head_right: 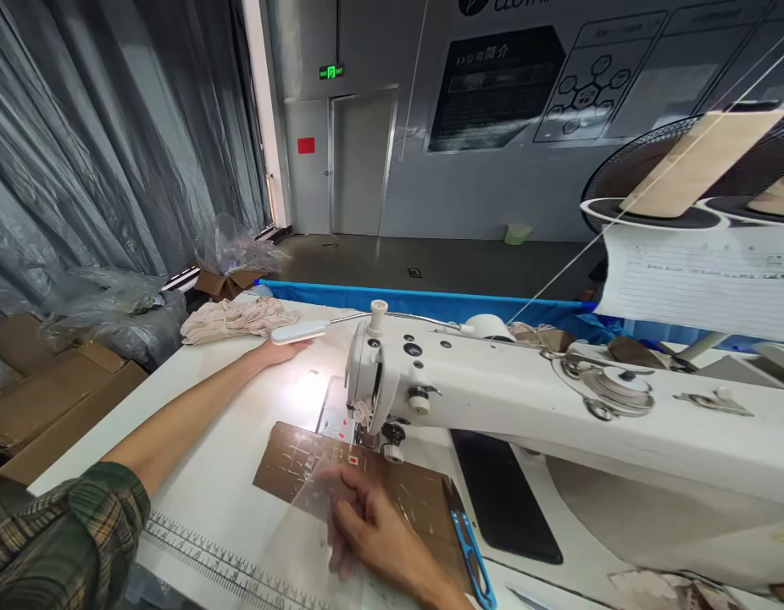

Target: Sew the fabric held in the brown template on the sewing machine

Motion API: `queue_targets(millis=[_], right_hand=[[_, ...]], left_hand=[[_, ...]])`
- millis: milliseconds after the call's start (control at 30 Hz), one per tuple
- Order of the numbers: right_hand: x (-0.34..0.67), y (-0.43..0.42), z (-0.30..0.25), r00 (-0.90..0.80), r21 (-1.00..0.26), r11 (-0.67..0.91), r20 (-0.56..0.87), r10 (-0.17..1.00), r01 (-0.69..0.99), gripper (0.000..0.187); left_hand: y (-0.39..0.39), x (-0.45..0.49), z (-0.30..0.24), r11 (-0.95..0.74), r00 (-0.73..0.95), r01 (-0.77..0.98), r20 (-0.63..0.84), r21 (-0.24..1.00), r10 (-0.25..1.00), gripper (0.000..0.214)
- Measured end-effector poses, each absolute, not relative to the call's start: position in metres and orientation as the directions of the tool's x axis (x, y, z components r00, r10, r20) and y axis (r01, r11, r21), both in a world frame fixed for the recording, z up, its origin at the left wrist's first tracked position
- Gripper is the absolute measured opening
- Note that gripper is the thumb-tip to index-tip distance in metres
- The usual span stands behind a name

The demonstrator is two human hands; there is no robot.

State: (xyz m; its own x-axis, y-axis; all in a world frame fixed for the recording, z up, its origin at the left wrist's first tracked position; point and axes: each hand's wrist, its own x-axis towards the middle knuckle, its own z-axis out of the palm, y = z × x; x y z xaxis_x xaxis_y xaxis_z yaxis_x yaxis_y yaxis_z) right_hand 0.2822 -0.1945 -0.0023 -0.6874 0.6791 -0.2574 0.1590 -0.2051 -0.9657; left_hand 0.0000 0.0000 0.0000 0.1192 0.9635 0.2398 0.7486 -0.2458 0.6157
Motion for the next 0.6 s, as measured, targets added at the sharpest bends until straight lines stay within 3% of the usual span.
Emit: queue_targets(millis=[233,467,600], right_hand=[[0.283,-0.193,-0.009,-0.686,-0.966,-0.180,-0.257,0.681,0.184,0.043],[0.283,-0.189,-0.012,-0.693,-0.965,-0.201,-0.262,0.672,0.170,0.040],[0.282,-0.191,-0.005,-0.686,-0.965,-0.203,-0.263,0.679,0.169,0.039]], left_hand=[[-0.002,0.005,-0.003,-0.213,0.130,0.732,0.174,0.648,0.976,0.027],[-0.038,0.016,0.027,-0.256,0.121,0.742,0.251,0.620,0.960,0.027],[-0.097,0.039,0.032,-0.377,0.293,0.668,0.239,0.642,0.926,0.027]])
